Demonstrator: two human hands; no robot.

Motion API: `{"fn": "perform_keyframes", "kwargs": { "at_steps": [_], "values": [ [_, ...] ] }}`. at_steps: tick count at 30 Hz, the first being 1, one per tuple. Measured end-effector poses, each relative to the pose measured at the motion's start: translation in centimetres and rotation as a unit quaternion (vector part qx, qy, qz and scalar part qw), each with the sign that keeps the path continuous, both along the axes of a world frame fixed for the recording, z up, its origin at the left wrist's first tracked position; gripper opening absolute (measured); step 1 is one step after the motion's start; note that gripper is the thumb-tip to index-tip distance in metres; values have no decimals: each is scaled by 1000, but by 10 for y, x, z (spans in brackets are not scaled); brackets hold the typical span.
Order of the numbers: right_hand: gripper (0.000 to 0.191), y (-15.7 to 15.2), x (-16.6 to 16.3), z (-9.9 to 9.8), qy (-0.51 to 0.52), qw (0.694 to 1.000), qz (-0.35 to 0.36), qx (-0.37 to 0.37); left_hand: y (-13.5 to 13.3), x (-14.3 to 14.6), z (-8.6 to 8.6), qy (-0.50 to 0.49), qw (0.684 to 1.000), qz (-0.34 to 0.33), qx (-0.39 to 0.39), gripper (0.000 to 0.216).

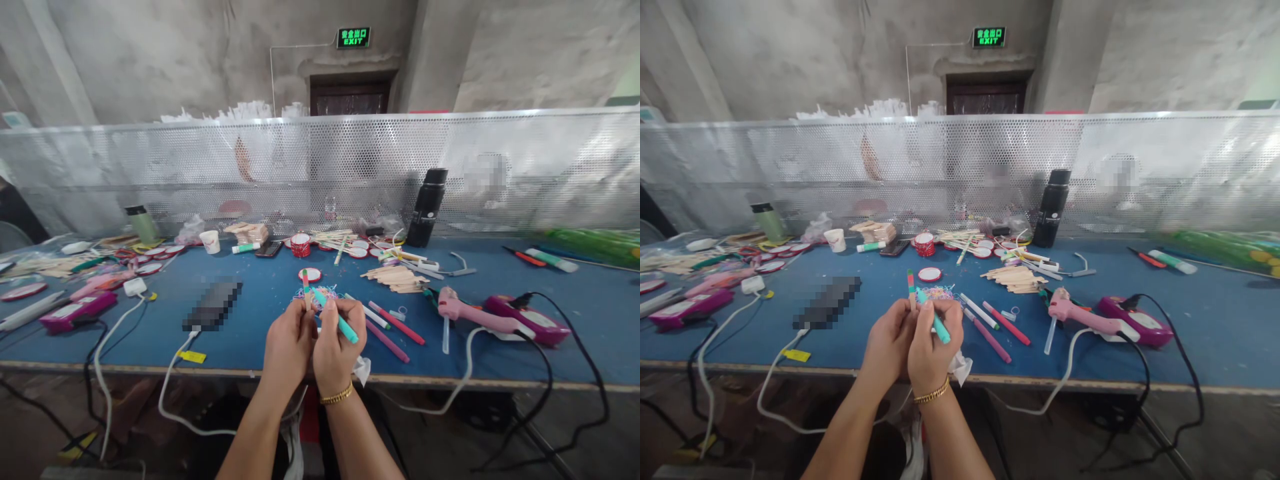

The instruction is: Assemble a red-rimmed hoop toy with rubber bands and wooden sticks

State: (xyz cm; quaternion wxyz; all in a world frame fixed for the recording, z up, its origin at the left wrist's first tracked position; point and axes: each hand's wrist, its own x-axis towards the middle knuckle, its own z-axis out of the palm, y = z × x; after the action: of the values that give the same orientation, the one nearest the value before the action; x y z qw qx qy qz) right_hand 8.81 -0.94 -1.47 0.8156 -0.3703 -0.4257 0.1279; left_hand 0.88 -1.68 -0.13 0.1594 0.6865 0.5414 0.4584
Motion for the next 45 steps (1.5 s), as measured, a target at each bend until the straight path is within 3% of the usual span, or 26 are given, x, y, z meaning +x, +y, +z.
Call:
{"fn": "perform_keyframes", "kwargs": {
  "at_steps": [11,20,35,39,45],
  "values": [
    [22,-1,1,2,5,1000,1,3,2,-1,-2,5,1000,0,-3,20],
    [26,0,1,-2,9,999,41,-5,3,0,-3,2,1000,1,5,20],
    [24,0,0,-2,13,1000,4,-7,4,-1,-3,6,1000,7,6,19],
    [25,1,-1,-1,11,999,33,-8,5,-3,-2,-15,1000,-11,-5,20],
    [24,6,-1,-1,37,999,8,-26,8,-5,0,-38,999,-29,-17,28]
  ]
}}
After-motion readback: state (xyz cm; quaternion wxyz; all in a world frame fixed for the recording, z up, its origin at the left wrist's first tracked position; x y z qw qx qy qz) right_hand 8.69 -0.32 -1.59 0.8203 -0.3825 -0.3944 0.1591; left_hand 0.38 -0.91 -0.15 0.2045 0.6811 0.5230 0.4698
